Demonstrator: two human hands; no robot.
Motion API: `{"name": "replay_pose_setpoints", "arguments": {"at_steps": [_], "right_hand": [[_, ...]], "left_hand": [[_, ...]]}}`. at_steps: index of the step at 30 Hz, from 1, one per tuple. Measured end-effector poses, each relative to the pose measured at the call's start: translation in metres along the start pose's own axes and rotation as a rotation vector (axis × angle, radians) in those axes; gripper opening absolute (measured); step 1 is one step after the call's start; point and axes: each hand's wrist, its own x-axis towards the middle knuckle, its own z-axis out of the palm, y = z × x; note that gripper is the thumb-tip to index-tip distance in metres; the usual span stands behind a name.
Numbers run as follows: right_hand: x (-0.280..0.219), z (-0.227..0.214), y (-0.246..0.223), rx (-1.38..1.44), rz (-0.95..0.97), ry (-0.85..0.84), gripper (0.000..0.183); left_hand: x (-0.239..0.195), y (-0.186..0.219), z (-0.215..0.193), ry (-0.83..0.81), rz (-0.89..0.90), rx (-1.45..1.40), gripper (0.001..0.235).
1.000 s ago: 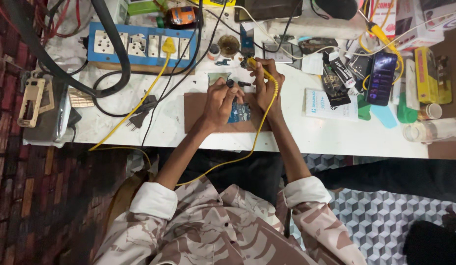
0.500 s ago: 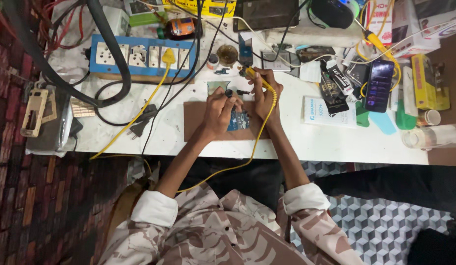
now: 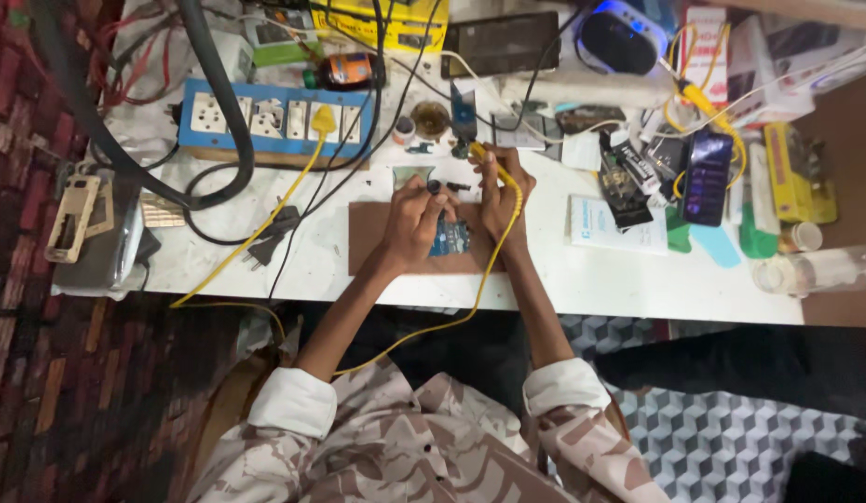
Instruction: The person uses a soldering iron and solder wire to work on a small blue circuit board placed on a wooden board. They repeatedly apply the soldering iron to various points on the board while feeding solder with the other hand.
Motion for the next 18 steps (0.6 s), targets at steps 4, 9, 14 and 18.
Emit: {"name": "replay_pose_setpoints", "arguments": {"at_steps": [4, 9, 14, 18], "right_hand": [[-0.004, 0.0, 0.004, 0.025, -0.029, 0.051, 0.027], [-0.03, -0.011, 0.017, -0.086, -0.175, 0.158, 0.042], [-0.073, -0.025, 0.023, 0.355, 0.153, 0.496, 0.053], [-0.08, -0.038, 0.028, 0.569, 0.282, 0.771, 0.055]], "left_hand": [[0.002, -0.003, 0.0, 0.001, 0.013, 0.021, 0.046], [-0.002, -0.006, -0.001, -0.005, 0.028, 0.001, 0.046], [-0.005, 0.004, 0.0, 0.012, 0.016, -0.009, 0.043], [0.002, 0.007, -0.003, 0.028, 0.09, 0.018, 0.044]]}}
